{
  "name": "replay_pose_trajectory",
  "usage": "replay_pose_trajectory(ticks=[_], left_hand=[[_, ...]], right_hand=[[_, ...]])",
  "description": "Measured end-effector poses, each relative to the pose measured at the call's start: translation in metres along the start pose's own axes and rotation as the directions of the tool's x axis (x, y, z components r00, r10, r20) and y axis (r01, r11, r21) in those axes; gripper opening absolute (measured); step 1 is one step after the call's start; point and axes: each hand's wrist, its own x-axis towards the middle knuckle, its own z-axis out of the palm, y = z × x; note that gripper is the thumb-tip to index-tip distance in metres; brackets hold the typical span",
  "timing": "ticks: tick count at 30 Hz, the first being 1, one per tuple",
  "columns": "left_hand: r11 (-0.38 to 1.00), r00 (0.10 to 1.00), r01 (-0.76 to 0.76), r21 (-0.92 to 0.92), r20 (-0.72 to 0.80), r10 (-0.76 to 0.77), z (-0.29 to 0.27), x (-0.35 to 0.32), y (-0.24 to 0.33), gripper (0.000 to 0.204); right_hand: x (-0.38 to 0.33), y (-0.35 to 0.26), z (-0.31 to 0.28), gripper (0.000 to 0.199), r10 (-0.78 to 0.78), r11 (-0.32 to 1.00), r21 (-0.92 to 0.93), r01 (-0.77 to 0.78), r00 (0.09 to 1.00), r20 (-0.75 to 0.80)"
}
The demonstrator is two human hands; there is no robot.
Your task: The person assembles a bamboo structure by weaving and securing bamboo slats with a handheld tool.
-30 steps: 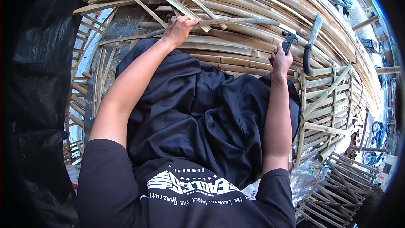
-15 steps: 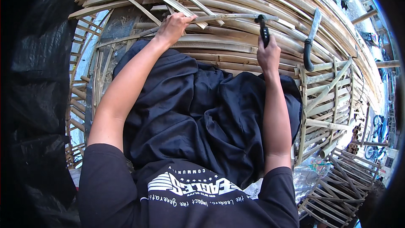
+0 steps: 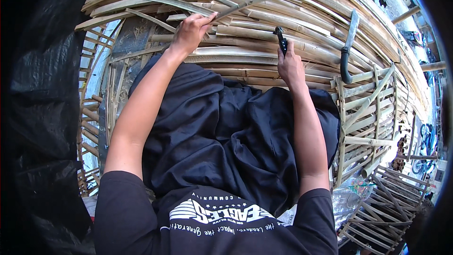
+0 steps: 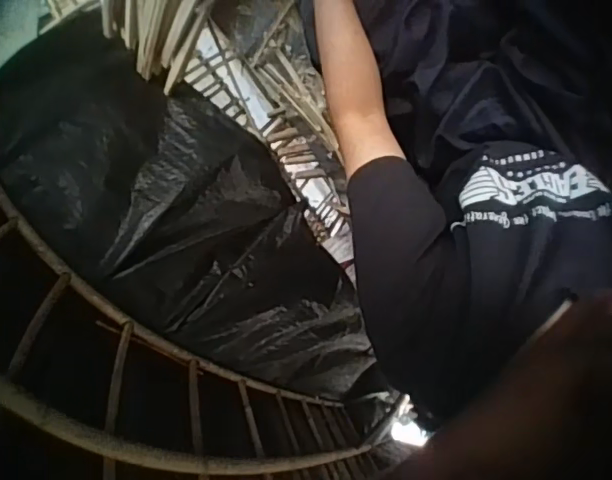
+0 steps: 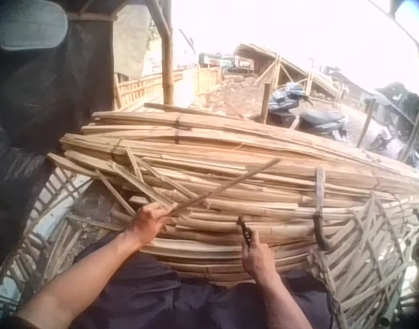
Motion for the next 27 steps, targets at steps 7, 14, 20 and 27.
replay_pose_trajectory(ticks=[7,14,20,27], left_hand=[[0.987,0.989,-0.125,-0.099,0.068,0.132,-0.038,0.017,-0.011,0.041],[0.937,0.896,0.299,-0.18,0.391,-0.211,-0.126,0.051,0.0,0.042],[0.935,0.854,0.29,-0.206,0.497,-0.155,-0.211,0.094,-0.026,0.049],[0.882,0.782,0.471,-0.003,0.464,-0.415,-0.288,0.151,0.028,0.051]], right_hand=[[0.001,0.003,0.001,0.048,-0.001,0.999,0.041,0.0,1.0,0.028],[0.002,0.005,-0.001,0.047,-0.007,0.995,0.104,0.001,0.999,0.05],[0.0,0.003,-0.002,0.045,-0.014,0.991,0.13,0.01,0.999,0.033],[0.001,0.01,-0.002,0.045,-0.026,0.988,0.15,0.023,1.0,0.018]])
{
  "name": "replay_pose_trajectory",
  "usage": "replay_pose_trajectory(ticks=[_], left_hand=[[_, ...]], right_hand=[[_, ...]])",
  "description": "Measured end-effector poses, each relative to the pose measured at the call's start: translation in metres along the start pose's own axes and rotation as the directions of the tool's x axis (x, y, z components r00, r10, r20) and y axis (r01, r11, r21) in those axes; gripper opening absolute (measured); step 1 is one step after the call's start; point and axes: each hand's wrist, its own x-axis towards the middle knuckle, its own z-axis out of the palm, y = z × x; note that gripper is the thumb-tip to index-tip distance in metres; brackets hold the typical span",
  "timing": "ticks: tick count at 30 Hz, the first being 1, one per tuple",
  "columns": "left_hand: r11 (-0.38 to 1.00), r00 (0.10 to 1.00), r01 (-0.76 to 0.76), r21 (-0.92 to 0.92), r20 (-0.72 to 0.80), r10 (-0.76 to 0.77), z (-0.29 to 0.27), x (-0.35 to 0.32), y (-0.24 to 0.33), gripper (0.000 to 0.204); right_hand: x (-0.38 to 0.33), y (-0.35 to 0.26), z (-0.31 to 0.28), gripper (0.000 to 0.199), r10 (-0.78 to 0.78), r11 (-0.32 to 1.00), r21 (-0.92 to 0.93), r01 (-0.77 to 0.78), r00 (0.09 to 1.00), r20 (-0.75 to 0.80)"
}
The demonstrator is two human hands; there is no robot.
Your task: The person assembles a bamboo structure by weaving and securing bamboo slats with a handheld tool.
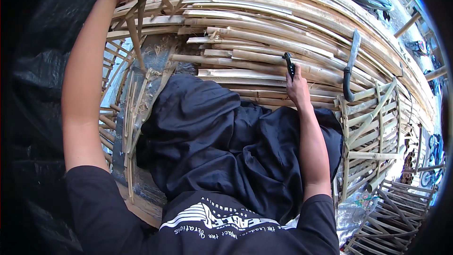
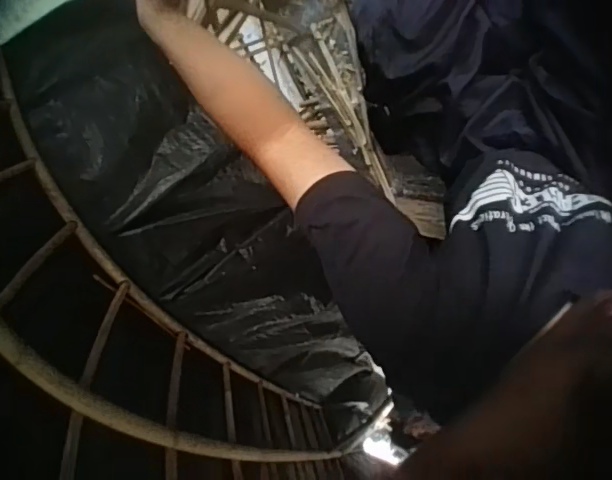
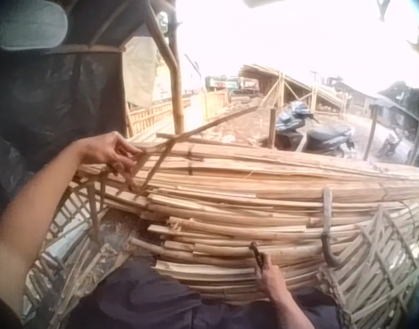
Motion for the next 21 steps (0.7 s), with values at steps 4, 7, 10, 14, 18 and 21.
replay_pose_trajectory(ticks=[4,7,10,14,18,21], left_hand=[[0.998,0.997,-0.066,-0.02,0.03,0.067,-0.027,0.001,-0.001,0.049],[0.993,0.997,-0.01,-0.116,0.079,0.02,-0.042,-0.003,-0.002,0.05],[0.988,0.993,-0.008,-0.153,0.112,0.025,-0.057,-0.005,-0.013,0.051],[0.976,0.99,0.048,-0.212,0.14,-0.018,-0.069,-0.015,-0.015,0.049],[0.95,0.985,0.094,-0.296,0.166,-0.046,-0.078,-0.025,-0.013,0.049],[0.955,0.988,0.093,-0.282,0.149,-0.052,-0.083,-0.028,-0.017,0.048]], right_hand=[[0.003,0.003,0.005,0.047,-0.005,1.0,-0.008,0.005,1.0,0.004],[0.003,0.004,0.008,0.047,-0.018,1.0,-0.002,0.018,1.0,-0.004],[0.001,0.0,0.005,0.046,-0.021,1.0,-0.016,0.021,1.0,-0.002],[0.004,0.009,0.007,0.046,-0.043,0.999,-0.013,0.043,0.999,-0.013],[0.003,0.007,0.007,0.045,-0.063,0.998,-0.009,0.063,0.998,-0.01],[0.001,0.005,0.005,0.044,-0.061,0.998,0.003,0.061,0.998,0.006]])
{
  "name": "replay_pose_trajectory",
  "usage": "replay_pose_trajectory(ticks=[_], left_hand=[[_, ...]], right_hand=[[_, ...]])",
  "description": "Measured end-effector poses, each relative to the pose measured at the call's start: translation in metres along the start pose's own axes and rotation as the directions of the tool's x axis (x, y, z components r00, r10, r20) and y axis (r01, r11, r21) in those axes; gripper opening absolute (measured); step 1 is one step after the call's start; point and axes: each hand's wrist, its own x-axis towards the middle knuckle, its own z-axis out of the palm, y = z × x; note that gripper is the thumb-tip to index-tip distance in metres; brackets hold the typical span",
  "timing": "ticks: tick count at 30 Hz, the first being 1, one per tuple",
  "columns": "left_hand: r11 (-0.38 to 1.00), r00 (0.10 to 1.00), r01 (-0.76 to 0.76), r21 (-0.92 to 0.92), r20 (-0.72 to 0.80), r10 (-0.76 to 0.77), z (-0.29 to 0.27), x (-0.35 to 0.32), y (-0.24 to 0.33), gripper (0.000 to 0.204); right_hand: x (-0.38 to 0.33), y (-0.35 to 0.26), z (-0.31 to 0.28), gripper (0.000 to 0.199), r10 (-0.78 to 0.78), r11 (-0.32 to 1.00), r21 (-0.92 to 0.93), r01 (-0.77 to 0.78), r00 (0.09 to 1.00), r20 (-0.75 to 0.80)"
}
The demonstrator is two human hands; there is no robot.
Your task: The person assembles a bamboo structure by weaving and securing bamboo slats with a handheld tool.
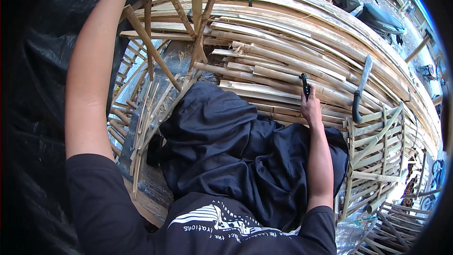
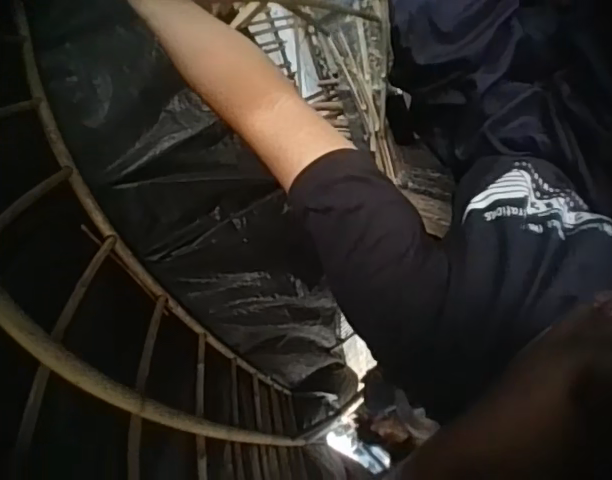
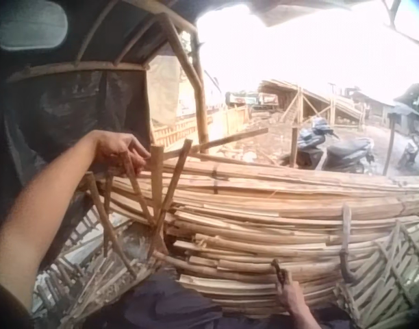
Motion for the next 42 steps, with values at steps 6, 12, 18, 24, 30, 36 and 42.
replay_pose_trajectory(ticks=[6,12,18,24,30,36,42], left_hand=[[0.999,0.999,0.007,0.045,0.04,-0.009,0.0,-0.01,0.017,0.047],[0.996,0.996,-0.087,-0.025,0.021,0.087,-0.011,-0.025,0.009,0.045],[0.998,0.996,-0.064,0.0,0.063,0.064,-0.009,-0.034,0.005,0.042],[0.957,0.957,-0.269,0.103,0.137,0.254,-0.01,-0.037,-0.031,0.03],[0.948,0.936,-0.3,0.103,0.225,0.272,0.011,-0.043,-0.032,0.03],[0.975,0.915,-0.193,0.112,0.379,0.137,0.018,-0.053,-0.019,0.026],[0.978,0.915,-0.203,0.048,0.364,0.172,0.015,-0.048,-0.042,0.032]], right_hand=[[0.001,0.007,0.004,0.042,-0.034,0.999,0.011,0.035,0.997,-0.066],[-0.011,-0.018,-0.002,0.03,-0.024,0.993,0.109,0.041,0.987,-0.156],[-0.016,-0.072,-0.025,0.022,-0.151,0.871,0.362,0.333,0.881,-0.449],[-0.02,-0.193,-0.048,0.026,-0.107,0.369,0.891,0.266,0.964,-0.244],[-0.015,-0.28,-0.034,0.032,-0.283,0.472,0.74,0.479,0.877,-0.388],[-0.009,-0.332,-0.007,0.049,-0.344,0.43,0.56,0.708,0.702,-0.624],[-0.004,-0.349,0.003,0.049,-0.237,0.334,0.691,0.641,0.766,-0.597]])
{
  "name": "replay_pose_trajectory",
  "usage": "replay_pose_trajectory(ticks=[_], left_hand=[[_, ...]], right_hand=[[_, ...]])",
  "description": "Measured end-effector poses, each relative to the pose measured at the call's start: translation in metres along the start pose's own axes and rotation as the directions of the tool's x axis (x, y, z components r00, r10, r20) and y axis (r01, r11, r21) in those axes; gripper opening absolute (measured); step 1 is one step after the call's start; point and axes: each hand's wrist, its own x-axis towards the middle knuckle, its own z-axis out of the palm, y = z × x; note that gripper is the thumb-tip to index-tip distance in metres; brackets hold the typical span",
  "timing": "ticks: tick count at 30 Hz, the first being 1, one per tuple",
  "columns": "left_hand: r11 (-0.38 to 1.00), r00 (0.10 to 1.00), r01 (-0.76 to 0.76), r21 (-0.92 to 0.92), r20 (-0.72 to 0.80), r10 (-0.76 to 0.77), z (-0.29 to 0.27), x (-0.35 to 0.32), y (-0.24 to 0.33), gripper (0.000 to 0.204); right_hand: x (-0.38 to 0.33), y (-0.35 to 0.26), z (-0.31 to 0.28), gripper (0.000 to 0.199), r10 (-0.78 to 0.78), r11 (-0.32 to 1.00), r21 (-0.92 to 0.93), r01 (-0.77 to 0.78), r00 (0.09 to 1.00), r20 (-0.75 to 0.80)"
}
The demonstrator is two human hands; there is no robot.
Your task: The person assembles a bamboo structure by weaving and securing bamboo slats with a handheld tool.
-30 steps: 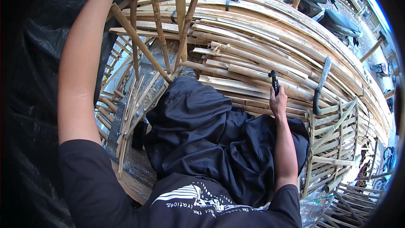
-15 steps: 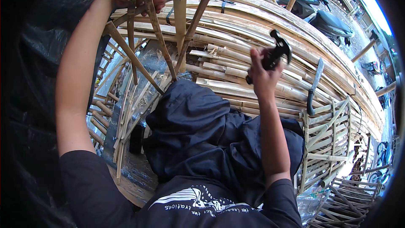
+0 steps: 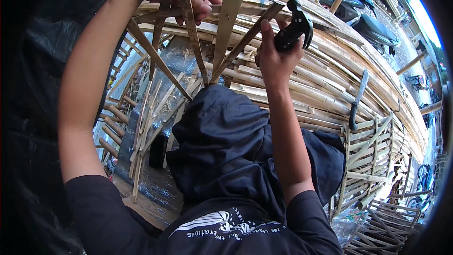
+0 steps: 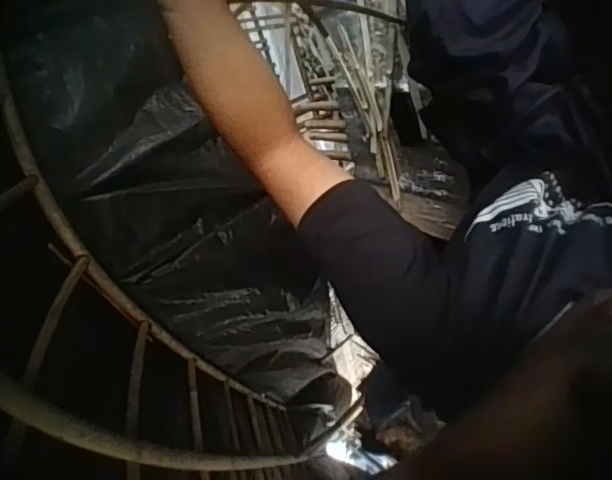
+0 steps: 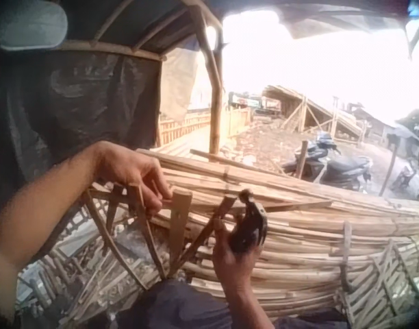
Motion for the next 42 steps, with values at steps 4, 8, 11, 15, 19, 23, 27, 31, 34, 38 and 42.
replay_pose_trajectory(ticks=[4,8,11,15,19,23,27,31,34,38,42], left_hand=[[0.988,0.994,0.1,0.114,0.041,-0.105,0.001,-0.006,0.019,0.034],[0.982,0.989,0.11,0.157,0.085,-0.124,-0.003,-0.011,0.025,0.034],[0.983,0.987,0.14,0.116,0.059,-0.148,-0.004,-0.012,0.021,0.037],[0.975,0.977,0.215,0.062,-0.001,-0.215,-0.006,-0.011,0.02,0.049],[0.983,0.925,0.018,0.185,-0.377,0.054,-0.022,-0.042,0.015,0.056],[0.937,0.51,-0.259,0.235,-0.791,0.339,-0.031,-0.11,-0.083,0.046],[0.862,0.466,-0.504,-0.063,-0.86,0.21,0.03,-0.12,-0.145,0.063],[0.747,0.487,-0.65,-0.138,-0.83,0.271,0.085,-0.099,-0.162,0.068],[0.655,0.367,-0.749,-0.104,-0.888,0.278,0.097,-0.079,-0.151,0.062],[0.641,0.301,-0.761,-0.101,-0.93,0.212,0.087,-0.076,-0.153,0.056],[0.613,0.324,-0.779,-0.128,-0.92,0.219,0.084,-0.079,-0.155,0.053]], right_hand=[[0.004,-0.002,0.0,0.064,0.002,0.999,0.05,-0.003,1.0,0.017],[0.006,-0.006,0.0,0.074,-0.097,0.995,0.022,0.096,0.993,0.068],[0.005,-0.008,0.008,0.06,-0.079,0.997,0.008,0.079,0.997,-0.002],[0.008,-0.004,0.011,0.054,-0.034,0.999,-0.017,0.033,0.998,-0.045],[0.009,-0.007,0.005,0.052,-0.032,0.989,-0.145,0.026,0.999,-0.044],[0.005,-0.009,0.014,0.05,0.001,0.992,-0.128,-0.006,0.999,-0.038],[0.015,-0.015,-0.003,0.052,-0.048,0.979,-0.199,0.04,0.998,-0.038],[0.017,-0.025,0.001,0.053,-0.04,0.99,-0.139,0.036,0.999,-0.023],[0.018,-0.025,0.007,0.053,-0.046,0.988,-0.147,0.043,0.999,-0.015],[0.02,-0.024,0.007,0.053,-0.083,0.977,-0.198,0.082,0.997,0.002],[0.021,-0.025,0.007,0.053,-0.076,0.979,-0.19,0.079,0.997,0.024]])
